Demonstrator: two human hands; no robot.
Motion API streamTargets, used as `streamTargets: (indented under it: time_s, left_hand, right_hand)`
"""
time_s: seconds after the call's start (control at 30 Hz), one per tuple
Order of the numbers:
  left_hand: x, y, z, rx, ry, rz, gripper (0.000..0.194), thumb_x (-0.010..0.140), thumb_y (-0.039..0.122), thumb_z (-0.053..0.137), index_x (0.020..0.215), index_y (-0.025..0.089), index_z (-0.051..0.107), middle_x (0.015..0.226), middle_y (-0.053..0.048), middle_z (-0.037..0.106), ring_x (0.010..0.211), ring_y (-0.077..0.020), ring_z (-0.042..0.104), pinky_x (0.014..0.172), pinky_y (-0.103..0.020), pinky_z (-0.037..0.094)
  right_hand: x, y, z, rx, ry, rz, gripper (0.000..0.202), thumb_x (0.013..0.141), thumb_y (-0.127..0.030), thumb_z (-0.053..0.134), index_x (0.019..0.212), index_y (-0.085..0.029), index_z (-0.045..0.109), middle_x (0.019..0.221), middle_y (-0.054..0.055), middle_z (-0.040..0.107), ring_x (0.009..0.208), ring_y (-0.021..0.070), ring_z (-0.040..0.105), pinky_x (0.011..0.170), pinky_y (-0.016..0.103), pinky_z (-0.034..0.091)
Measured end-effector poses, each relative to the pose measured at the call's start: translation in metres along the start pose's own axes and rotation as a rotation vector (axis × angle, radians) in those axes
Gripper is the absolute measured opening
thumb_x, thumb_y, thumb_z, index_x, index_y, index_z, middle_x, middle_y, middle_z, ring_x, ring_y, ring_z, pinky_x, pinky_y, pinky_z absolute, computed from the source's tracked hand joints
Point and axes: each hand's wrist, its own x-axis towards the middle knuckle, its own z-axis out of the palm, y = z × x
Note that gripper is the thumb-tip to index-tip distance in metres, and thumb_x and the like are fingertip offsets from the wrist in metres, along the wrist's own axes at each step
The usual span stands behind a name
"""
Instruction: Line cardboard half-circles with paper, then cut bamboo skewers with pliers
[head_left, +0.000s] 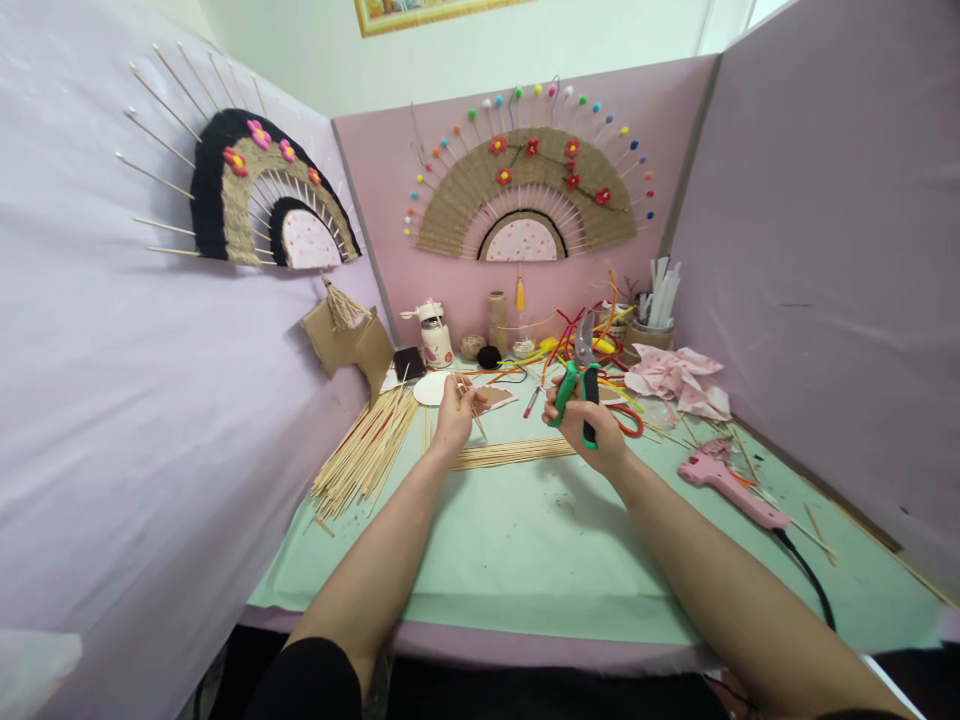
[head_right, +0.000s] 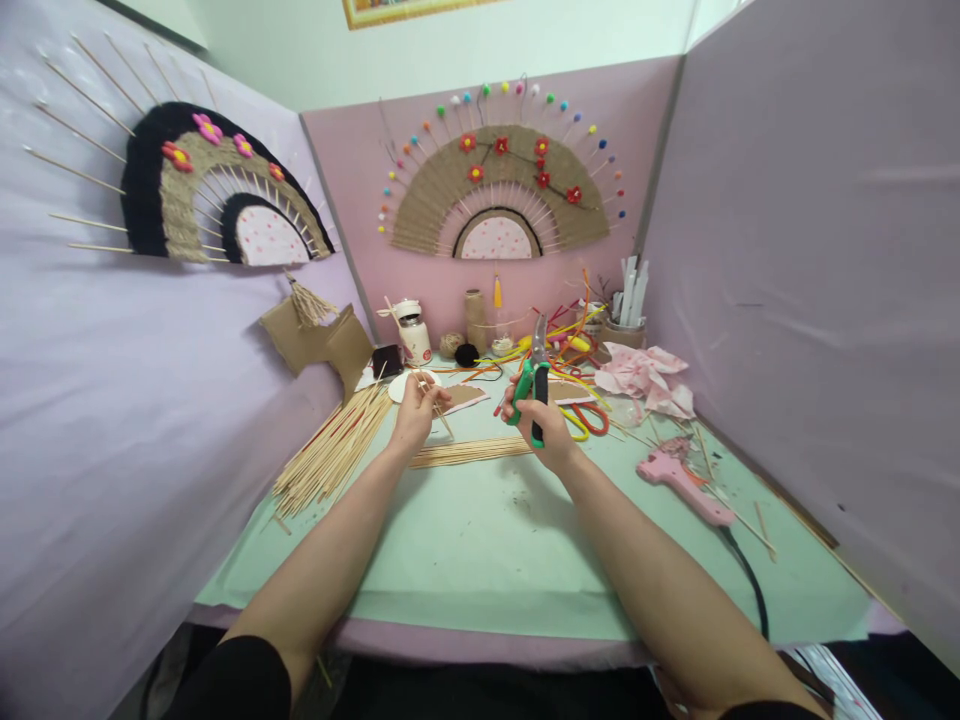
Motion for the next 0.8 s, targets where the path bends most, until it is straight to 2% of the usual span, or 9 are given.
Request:
streamTargets:
  time_s: [0.1, 0.2, 0.27, 0.4, 0.53, 0.67, 0.8]
  left_hand:
    - [0.001, -0.001, -0.004, 0.092, -0.041, -0.084, 0.007, 0.082, 0.019, 0.047, 0.086, 0.021, 0.041, 0.069, 0.003, 0.06, 0.065, -0.0107, 0.061, 0.069, -0.029, 0.052]
    - [0.002, -0.002, -0.009, 0.195, -0.088, -0.129, 0.007, 0.078, 0.019, 0.05, 0.083, 0.02, 0.045, 0.072, 0.001, 0.063, 0.074, -0.0133, 0.062, 0.068, -0.028, 0.052]
    - [0.002, -0.003, -0.013, 0.247, -0.092, -0.118, 0.008, 0.076, 0.021, 0.052, 0.082, 0.02, 0.048, 0.074, 0.0, 0.063, 0.076, -0.0142, 0.061, 0.067, -0.028, 0.052]
    - [0.0, -0.002, -0.015, 0.37, -0.042, -0.009, 0.007, 0.074, 0.022, 0.054, 0.08, 0.021, 0.051, 0.073, 0.001, 0.061, 0.072, -0.0141, 0.059, 0.064, -0.027, 0.053]
    - [-0.002, -0.001, -0.014, 0.5, -0.028, 0.059, 0.004, 0.076, 0.022, 0.055, 0.079, 0.021, 0.053, 0.071, 0.001, 0.062, 0.069, -0.0136, 0.058, 0.067, -0.027, 0.051]
    - [-0.002, -0.003, -0.013, 0.572, -0.069, 0.026, 0.003, 0.077, 0.019, 0.053, 0.079, 0.021, 0.054, 0.072, 0.001, 0.064, 0.069, -0.0132, 0.058, 0.069, -0.027, 0.05]
    - [-0.002, -0.009, -0.011, 0.552, -0.135, -0.043, 0.006, 0.078, 0.018, 0.048, 0.079, 0.02, 0.053, 0.071, 0.0, 0.063, 0.067, -0.0123, 0.058, 0.067, -0.025, 0.048]
  right_hand:
    - [0.0, 0.001, 0.0, 0.012, -0.007, 0.009, 0.033, 0.065, -0.022, 0.059, 0.097, -0.028, 0.053, 0.08, -0.001, 0.051, 0.063, 0.0135, 0.047, 0.07, 0.035, 0.042]
    - [-0.001, 0.001, 0.001, -0.026, -0.006, 0.008, 0.033, 0.065, -0.023, 0.059, 0.097, -0.028, 0.053, 0.08, -0.001, 0.052, 0.063, 0.0141, 0.047, 0.071, 0.036, 0.042]
    - [-0.001, 0.002, 0.001, -0.055, 0.0, 0.005, 0.033, 0.065, -0.024, 0.058, 0.097, -0.028, 0.053, 0.08, 0.0, 0.053, 0.063, 0.0146, 0.047, 0.071, 0.037, 0.042]
    - [-0.001, 0.003, 0.001, -0.075, 0.001, 0.012, 0.033, 0.065, -0.025, 0.059, 0.097, -0.028, 0.053, 0.08, 0.0, 0.053, 0.064, 0.015, 0.047, 0.071, 0.037, 0.042]
    - [-0.001, 0.004, 0.0, -0.074, -0.009, 0.02, 0.033, 0.065, -0.025, 0.059, 0.097, -0.028, 0.053, 0.081, 0.0, 0.053, 0.064, 0.0148, 0.048, 0.071, 0.037, 0.042]
    - [-0.001, 0.006, -0.001, -0.067, -0.012, 0.036, 0.032, 0.065, -0.025, 0.062, 0.096, -0.027, 0.053, 0.082, 0.001, 0.054, 0.065, 0.015, 0.048, 0.069, 0.037, 0.043]
    - [-0.001, 0.007, -0.002, -0.054, -0.008, 0.044, 0.032, 0.064, -0.025, 0.064, 0.094, -0.027, 0.052, 0.082, 0.001, 0.055, 0.065, 0.015, 0.049, 0.068, 0.036, 0.044]
